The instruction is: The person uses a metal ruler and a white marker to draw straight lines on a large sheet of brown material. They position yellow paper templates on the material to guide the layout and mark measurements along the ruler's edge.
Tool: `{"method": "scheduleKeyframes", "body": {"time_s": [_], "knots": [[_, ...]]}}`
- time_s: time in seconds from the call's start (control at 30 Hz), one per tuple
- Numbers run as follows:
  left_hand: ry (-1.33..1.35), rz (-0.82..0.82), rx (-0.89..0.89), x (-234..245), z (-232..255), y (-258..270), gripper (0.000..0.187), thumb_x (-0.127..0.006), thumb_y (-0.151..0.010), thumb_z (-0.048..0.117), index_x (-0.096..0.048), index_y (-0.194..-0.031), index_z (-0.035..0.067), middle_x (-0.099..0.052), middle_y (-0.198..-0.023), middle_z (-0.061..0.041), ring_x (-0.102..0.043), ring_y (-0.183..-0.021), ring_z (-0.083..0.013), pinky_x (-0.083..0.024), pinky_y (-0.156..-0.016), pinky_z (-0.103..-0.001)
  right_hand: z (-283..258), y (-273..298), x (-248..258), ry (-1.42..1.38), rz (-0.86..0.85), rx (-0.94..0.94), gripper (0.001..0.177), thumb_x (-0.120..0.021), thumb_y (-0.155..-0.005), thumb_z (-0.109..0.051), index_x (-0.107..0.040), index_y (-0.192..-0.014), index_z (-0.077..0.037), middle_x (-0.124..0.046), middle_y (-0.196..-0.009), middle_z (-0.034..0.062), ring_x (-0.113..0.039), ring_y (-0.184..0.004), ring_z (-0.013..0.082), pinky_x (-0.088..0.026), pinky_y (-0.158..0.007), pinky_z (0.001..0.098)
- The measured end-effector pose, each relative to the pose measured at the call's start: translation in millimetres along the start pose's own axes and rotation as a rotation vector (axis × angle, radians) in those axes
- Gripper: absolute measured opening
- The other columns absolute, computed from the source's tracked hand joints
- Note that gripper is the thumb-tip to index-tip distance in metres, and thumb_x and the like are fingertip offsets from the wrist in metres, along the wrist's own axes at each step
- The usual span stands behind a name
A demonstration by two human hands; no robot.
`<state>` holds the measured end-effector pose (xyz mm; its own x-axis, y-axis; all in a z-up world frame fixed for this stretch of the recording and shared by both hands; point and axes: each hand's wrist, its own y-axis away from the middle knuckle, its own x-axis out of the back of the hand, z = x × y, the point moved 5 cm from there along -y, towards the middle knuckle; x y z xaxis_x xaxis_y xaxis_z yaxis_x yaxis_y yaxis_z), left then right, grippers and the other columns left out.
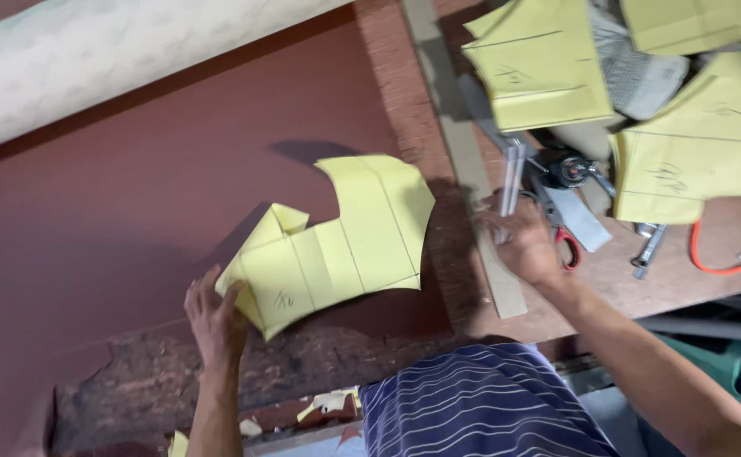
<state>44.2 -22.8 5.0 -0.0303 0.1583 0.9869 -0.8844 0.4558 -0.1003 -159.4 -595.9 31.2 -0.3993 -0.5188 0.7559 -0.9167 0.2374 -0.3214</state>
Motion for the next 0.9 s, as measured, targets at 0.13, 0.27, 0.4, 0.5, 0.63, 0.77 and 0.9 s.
{"method": "scheduleKeyframes", "body": {"time_s": [0.13,0.27,0.4,0.5,0.63,0.77,0.9], "knots": [[-0.136,-0.143,0.22,29,27,-10,0.062,-0.057,-0.082,-0.006,-0.061,-0.14,0.014,-0.032,-0.162,-0.021,-0.028,-0.153,-0.0375,-0.017,-0.125,-0.063,22,-33,30,0.301,0.133,-0.144,0.035,-0.081,-0.097,-0.004,-0.067,-0.128,-0.003,-0.066,-0.13,0.0173,-0.057,-0.125,0.0386,-0.042,-0.115,0.0509],[-0.001,-0.002,0.306,10,71,-20,0.069,-0.059,-0.09,0.005,-0.044,-0.157,0.004,-0.03,-0.166,-0.021,-0.026,-0.156,-0.0359,-0.017,-0.126,-0.061,49,-39,35,0.194,0.074,-0.199,0.052,-0.084,-0.092,-0.008,-0.054,-0.133,0.003,-0.057,-0.137,0.0268,-0.053,-0.128,0.0428,-0.045,-0.111,0.0507],[-0.045,0.472,0.419,13,65,-28,0.068,-0.071,-0.096,0.039,-0.045,-0.147,0.003,-0.052,-0.153,-0.021,-0.039,-0.15,-0.0419,-0.033,-0.121,-0.059,79,-36,29,0.085,0.02,-0.269,0.064,-0.084,-0.093,-0.014,-0.048,-0.143,0.004,-0.058,-0.136,0.0263,-0.055,-0.128,0.0404,-0.046,-0.111,0.0475],[0.452,0.331,0.821,-2,10,-33,0.078,-0.078,-0.096,0.036,-0.041,-0.147,-0.009,-0.063,-0.132,-0.027,-0.066,-0.118,-0.0347,-0.053,-0.104,-0.047,80,-31,41,0.25,0.022,-0.321,0.07,-0.09,-0.088,-0.013,-0.055,-0.146,0.005,-0.058,-0.132,0.0274,-0.055,-0.124,0.0461,-0.048,-0.106,0.0495],[1.114,0.201,0.985,0,-5,-42,0.062,-0.078,-0.09,0.005,-0.058,-0.148,-0.006,-0.056,-0.133,-0.036,-0.068,-0.121,-0.0443,-0.057,-0.104,-0.045,46,-41,56,0.055,0.117,-0.418,0.064,-0.085,-0.09,-0.012,-0.056,-0.143,0.006,-0.054,-0.138,0.0247,-0.062,-0.125,0.036,-0.057,-0.1,0.0416],[0.851,0.298,0.38,66,20,-51,0.072,-0.064,-0.092,-0.004,-0.036,-0.159,-0.003,-0.049,-0.157,-0.023,-0.049,-0.143,-0.0334,-0.043,-0.118,-0.043,0,-33,50,-0.141,0.136,-0.374,0.059,-0.083,-0.097,-0.008,-0.052,-0.143,0.012,-0.049,-0.138,0.0259,-0.061,-0.131,0.0301,-0.061,-0.104,0.0371],[0.453,0.354,0.31,88,11,-44,0.071,-0.058,-0.1,-0.004,-0.033,-0.167,0.001,-0.03,-0.174,-0.023,-0.03,-0.162,-0.0367,-0.033,-0.131,-0.049,-44,-22,25,-0.257,0.027,-0.44,0.061,-0.081,-0.092,-0.011,-0.054,-0.142,0.01,-0.055,-0.136,0.0235,-0.067,-0.119,0.0289,-0.062,-0.087,0.0344]]}}
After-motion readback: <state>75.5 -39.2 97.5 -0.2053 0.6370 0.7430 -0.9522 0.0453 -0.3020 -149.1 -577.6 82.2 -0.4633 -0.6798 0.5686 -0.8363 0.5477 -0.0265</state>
